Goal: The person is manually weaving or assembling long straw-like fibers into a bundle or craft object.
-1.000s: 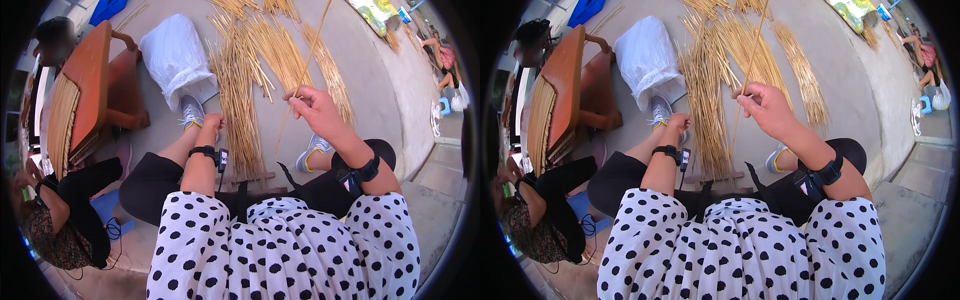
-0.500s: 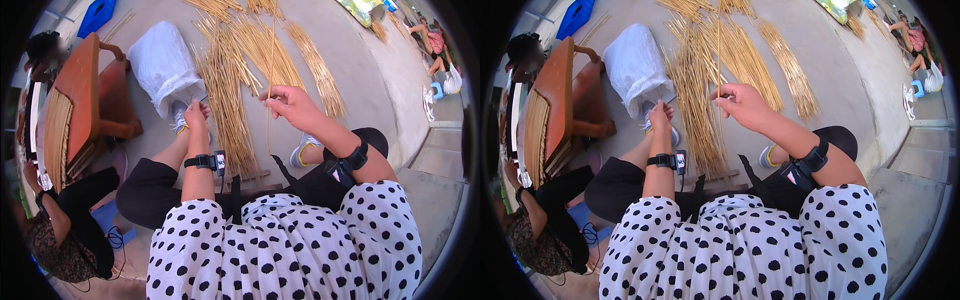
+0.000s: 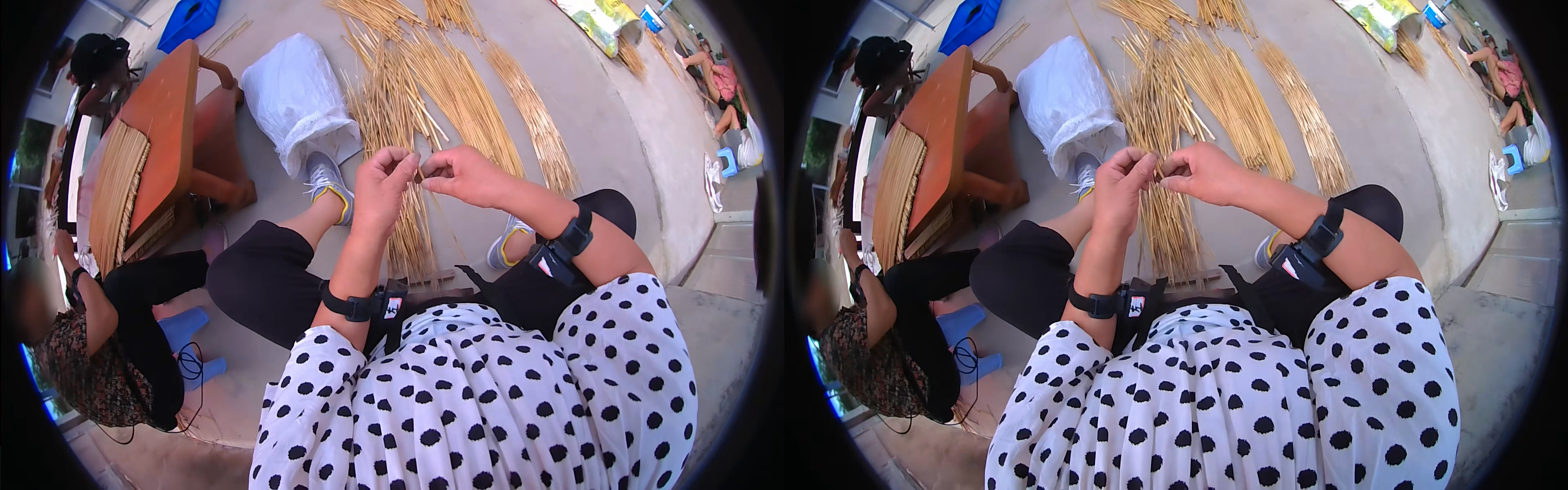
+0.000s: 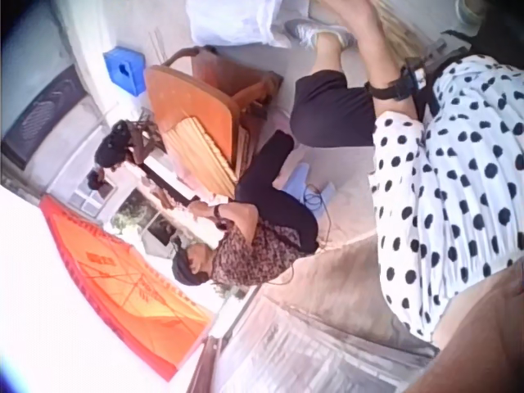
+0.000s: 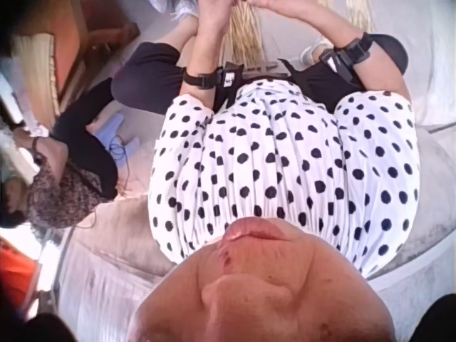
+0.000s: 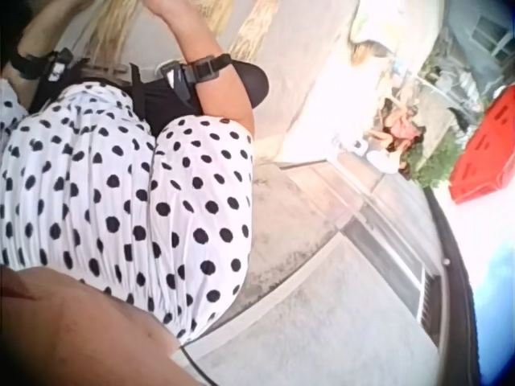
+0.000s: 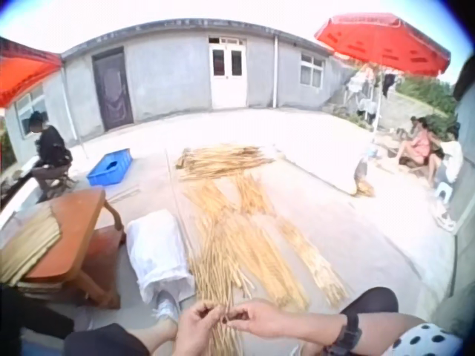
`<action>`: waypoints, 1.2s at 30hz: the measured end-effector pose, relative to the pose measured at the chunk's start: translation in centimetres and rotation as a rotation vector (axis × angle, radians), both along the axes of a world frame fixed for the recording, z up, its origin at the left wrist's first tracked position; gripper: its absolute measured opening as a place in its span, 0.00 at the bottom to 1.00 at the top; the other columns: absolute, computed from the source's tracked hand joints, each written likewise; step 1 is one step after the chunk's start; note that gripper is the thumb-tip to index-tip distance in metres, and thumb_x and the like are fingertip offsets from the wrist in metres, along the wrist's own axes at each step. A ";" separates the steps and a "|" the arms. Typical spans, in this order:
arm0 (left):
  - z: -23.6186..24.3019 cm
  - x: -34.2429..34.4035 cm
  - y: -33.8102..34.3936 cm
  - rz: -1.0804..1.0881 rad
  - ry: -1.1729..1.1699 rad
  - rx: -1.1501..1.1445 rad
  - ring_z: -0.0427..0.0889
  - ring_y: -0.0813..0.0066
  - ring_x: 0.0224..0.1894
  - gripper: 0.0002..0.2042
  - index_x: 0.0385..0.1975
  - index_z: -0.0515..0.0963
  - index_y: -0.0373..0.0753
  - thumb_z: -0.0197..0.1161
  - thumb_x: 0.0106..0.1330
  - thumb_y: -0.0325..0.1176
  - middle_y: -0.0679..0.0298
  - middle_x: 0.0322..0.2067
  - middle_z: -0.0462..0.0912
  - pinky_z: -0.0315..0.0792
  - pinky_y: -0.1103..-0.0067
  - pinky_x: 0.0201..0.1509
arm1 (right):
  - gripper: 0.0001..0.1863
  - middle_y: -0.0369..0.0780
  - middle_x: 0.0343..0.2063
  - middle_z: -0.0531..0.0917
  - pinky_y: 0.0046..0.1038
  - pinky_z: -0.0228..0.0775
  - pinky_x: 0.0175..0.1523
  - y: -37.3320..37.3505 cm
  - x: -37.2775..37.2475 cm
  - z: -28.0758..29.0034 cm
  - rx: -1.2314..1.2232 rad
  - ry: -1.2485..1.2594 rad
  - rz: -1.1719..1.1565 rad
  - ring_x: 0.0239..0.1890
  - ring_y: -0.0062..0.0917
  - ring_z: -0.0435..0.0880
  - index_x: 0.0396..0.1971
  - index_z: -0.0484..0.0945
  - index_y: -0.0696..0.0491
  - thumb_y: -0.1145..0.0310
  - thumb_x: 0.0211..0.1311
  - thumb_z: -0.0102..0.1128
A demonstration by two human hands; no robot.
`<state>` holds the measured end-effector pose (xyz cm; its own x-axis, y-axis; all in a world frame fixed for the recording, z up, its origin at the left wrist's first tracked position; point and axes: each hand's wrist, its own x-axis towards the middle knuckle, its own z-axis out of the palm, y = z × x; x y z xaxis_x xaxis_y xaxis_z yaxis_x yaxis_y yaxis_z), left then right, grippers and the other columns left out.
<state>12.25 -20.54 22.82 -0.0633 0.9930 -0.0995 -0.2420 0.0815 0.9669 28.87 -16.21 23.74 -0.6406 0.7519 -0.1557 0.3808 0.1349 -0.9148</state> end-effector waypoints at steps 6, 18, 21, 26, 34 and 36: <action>-1.1 -0.8 -0.2 0.065 -0.322 -0.062 0.72 0.83 0.19 0.06 0.27 0.72 0.36 0.59 0.60 0.31 0.68 0.19 0.74 0.65 0.88 0.21 | 0.09 0.38 0.22 0.80 0.21 0.69 0.33 -0.1 -0.2 0.2 -0.120 0.055 0.022 0.25 0.17 0.76 0.31 0.78 0.60 0.69 0.53 0.59; -3.5 -1.2 0.1 0.134 -0.026 -0.050 0.71 0.83 0.17 0.09 0.23 0.71 0.37 0.54 0.64 0.33 0.67 0.19 0.74 0.64 0.88 0.19 | 0.07 0.35 0.22 0.78 0.17 0.66 0.29 -0.4 0.4 0.7 -0.375 0.096 -0.084 0.23 0.15 0.74 0.32 0.76 0.59 0.71 0.59 0.54; -3.0 -1.9 0.3 0.013 0.284 -0.167 0.74 0.83 0.22 0.07 0.27 0.73 0.34 0.54 0.63 0.31 0.66 0.22 0.76 0.66 0.87 0.23 | 0.06 0.35 0.22 0.77 0.16 0.66 0.29 -0.1 0.8 0.6 -0.416 0.127 -0.149 0.23 0.14 0.74 0.31 0.76 0.59 0.71 0.59 0.53; -5.6 -2.3 0.2 -0.060 0.817 0.259 0.76 0.82 0.32 0.08 0.36 0.75 0.32 0.55 0.62 0.30 0.64 0.28 0.78 0.68 0.85 0.31 | 0.06 0.34 0.22 0.77 0.17 0.66 0.28 0.0 0.5 0.8 -0.429 0.130 -0.187 0.23 0.14 0.74 0.31 0.76 0.59 0.72 0.59 0.54; -1.4 -0.7 -0.7 -0.094 -0.178 -0.029 0.75 0.80 0.28 0.07 0.36 0.74 0.32 0.55 0.60 0.26 0.64 0.27 0.78 0.68 0.86 0.32 | 0.07 0.35 0.21 0.78 0.17 0.66 0.27 -0.2 0.1 0.7 -0.406 0.154 -0.190 0.22 0.14 0.74 0.30 0.77 0.60 0.72 0.56 0.57; -1.2 -0.6 -0.7 -0.055 -0.209 -0.036 0.74 0.81 0.25 0.06 0.35 0.75 0.32 0.55 0.60 0.25 0.65 0.25 0.77 0.68 0.87 0.29 | 0.06 0.35 0.22 0.77 0.17 0.66 0.28 -0.2 0.0 1.1 -0.426 0.140 -0.151 0.24 0.15 0.74 0.31 0.76 0.59 0.72 0.57 0.57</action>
<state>11.65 -21.29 21.59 0.0167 0.9899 -0.1406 -0.4309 0.1340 0.8924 28.84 -16.39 24.86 -0.5656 0.7263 -0.3907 0.2367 -0.3108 -0.9205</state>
